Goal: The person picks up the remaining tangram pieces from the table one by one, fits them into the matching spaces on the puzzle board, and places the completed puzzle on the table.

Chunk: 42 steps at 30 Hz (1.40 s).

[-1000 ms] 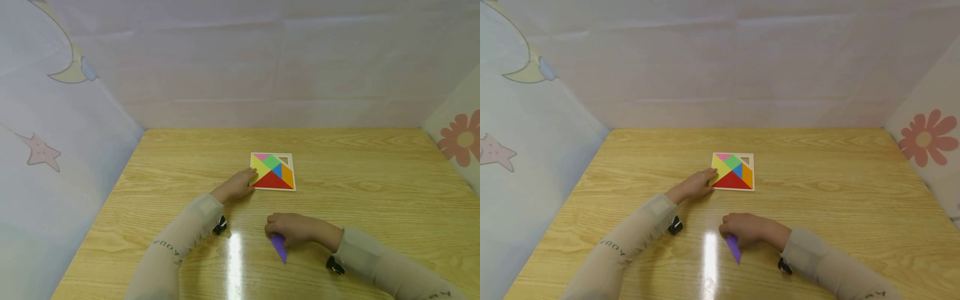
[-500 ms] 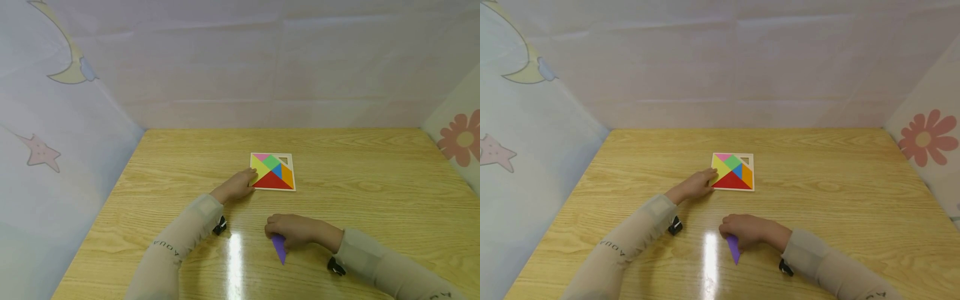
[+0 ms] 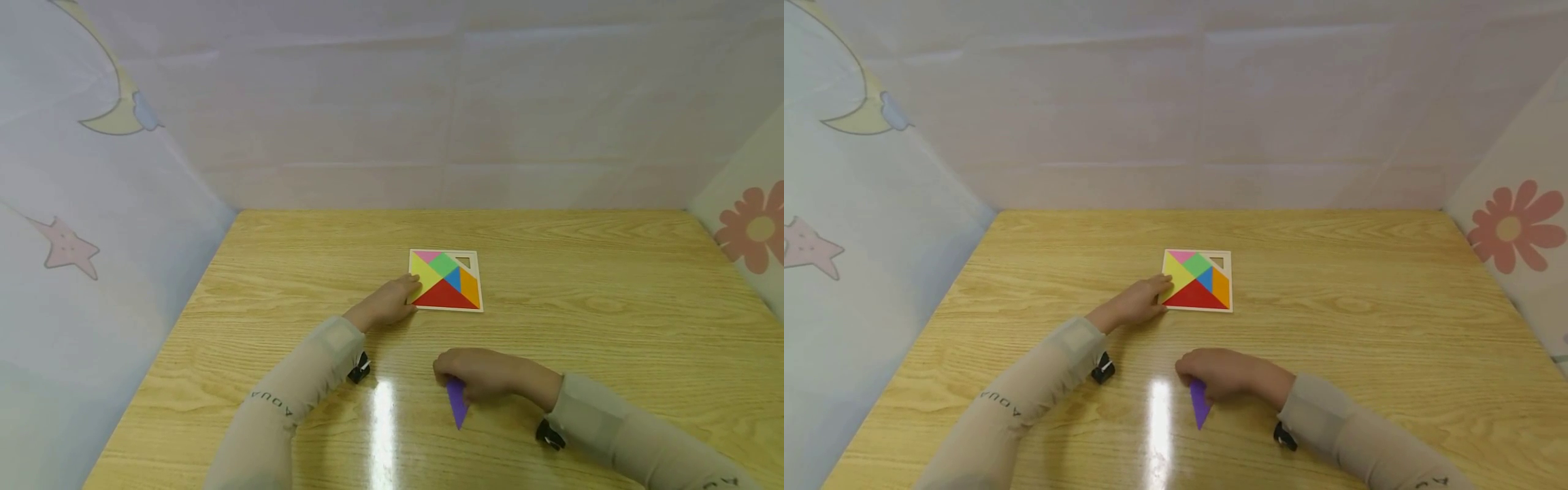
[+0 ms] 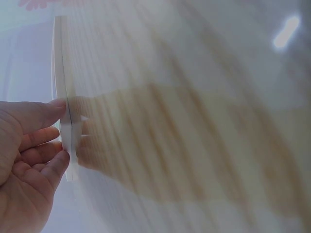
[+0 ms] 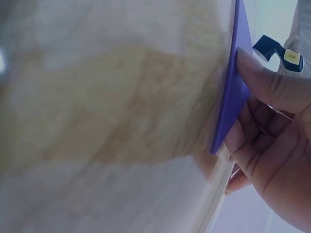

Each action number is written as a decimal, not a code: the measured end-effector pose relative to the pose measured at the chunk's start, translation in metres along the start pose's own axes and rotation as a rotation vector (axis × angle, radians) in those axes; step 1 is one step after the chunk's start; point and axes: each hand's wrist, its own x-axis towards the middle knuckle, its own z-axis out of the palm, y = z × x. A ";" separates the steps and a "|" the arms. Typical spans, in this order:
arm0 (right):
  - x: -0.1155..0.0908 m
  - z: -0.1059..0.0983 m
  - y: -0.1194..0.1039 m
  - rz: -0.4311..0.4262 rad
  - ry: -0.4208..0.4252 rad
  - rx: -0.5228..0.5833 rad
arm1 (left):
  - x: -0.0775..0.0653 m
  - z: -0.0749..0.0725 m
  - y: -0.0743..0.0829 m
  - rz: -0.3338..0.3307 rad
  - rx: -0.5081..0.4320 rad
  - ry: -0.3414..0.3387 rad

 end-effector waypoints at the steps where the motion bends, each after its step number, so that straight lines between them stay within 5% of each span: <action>1: 0.000 0.000 0.001 0.007 -0.001 0.018 | 0.000 0.000 0.000 0.001 0.000 0.001; 15: -0.002 -0.003 0.011 0.053 0.030 0.241 | -0.001 -0.002 0.003 -0.003 -0.006 -0.009; 42: -0.007 -0.014 0.026 0.153 0.173 0.305 | -0.001 -0.001 0.002 -0.007 -0.006 0.002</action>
